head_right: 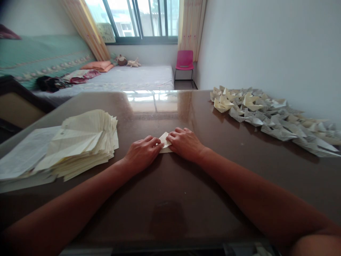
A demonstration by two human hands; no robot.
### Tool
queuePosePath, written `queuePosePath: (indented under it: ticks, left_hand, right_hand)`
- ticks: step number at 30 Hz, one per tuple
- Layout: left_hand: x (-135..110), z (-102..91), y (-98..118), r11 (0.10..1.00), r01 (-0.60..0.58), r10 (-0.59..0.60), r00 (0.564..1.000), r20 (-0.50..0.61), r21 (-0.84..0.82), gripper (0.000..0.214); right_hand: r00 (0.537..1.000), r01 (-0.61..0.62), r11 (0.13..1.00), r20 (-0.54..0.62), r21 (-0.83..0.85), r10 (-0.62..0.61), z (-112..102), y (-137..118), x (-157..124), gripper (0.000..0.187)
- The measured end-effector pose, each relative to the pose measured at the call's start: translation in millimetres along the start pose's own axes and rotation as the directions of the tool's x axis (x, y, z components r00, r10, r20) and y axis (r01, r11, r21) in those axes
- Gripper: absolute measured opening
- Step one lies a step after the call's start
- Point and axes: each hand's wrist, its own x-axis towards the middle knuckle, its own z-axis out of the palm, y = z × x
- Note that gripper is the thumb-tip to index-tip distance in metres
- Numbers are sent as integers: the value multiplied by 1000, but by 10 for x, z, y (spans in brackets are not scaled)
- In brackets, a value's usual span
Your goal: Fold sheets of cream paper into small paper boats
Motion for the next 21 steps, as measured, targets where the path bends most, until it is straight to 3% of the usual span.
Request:
queuePosePath:
  ticks: [6, 14, 21]
  left_hand:
    - [-5, 6, 4, 1000, -2, 2, 1000, 10, 15, 22]
    - [8, 30, -13, 1000, -2, 3, 1000, 18, -27, 19]
    - [-15, -11, -43, 996, 45, -42, 998, 48, -75, 20]
  right_hand:
    - [999, -45, 998, 26, -33, 46, 20, -21, -15, 31]
    - [994, 104, 994, 32, 28, -105, 50, -51, 16, 23]
    - [993, 112, 950, -5, 291, -115, 10, 120, 8, 28]
